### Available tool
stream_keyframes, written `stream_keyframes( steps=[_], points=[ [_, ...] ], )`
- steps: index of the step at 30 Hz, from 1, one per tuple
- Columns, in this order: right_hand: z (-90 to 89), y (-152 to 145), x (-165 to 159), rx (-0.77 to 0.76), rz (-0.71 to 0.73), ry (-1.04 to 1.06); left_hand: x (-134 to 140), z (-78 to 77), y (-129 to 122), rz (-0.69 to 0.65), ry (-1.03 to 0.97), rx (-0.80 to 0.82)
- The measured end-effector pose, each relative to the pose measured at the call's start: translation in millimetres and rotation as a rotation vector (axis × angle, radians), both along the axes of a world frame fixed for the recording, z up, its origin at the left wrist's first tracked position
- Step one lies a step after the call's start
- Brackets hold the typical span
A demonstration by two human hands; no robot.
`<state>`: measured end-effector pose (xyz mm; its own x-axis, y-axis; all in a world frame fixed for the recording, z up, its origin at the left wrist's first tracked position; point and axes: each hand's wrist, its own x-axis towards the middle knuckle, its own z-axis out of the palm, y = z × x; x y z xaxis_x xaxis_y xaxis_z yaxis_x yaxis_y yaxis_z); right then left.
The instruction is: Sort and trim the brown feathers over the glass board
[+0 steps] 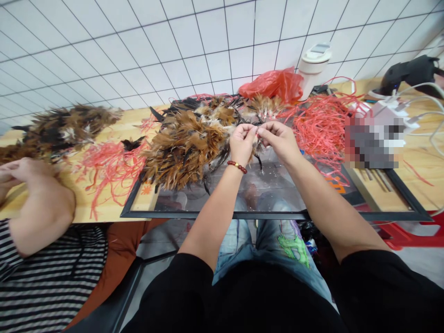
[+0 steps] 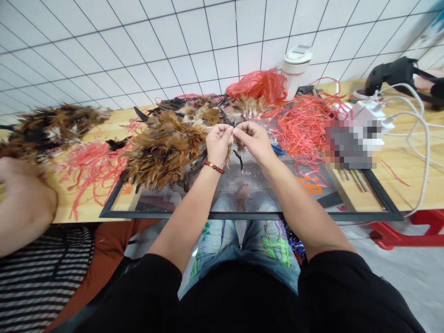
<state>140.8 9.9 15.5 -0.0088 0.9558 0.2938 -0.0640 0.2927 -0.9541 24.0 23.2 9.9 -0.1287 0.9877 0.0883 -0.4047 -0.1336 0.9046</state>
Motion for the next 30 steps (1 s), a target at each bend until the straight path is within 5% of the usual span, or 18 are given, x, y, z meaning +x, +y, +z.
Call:
stream_keyframes(
  steps=[8, 13, 23, 30],
  points=[
    [-19.0, 14, 5, 0.017, 0.078, 0.018, 3, -9.4, 4, 0.035, 0.162, 0.117],
    [-23.6, 19, 7, 0.081, -0.006, 0.054, 4, -16.0, 7, 0.022, 0.172, 0.131],
    [-17.0, 16, 11, 0.270, -0.130, -0.126, 2, -7.2, 0, -0.170, 0.024, 0.023],
    [-13.7, 13, 11, 0.015, -0.105, -0.003, 0, -3.2, -3, -0.162, -0.047, -0.034]
  ],
)
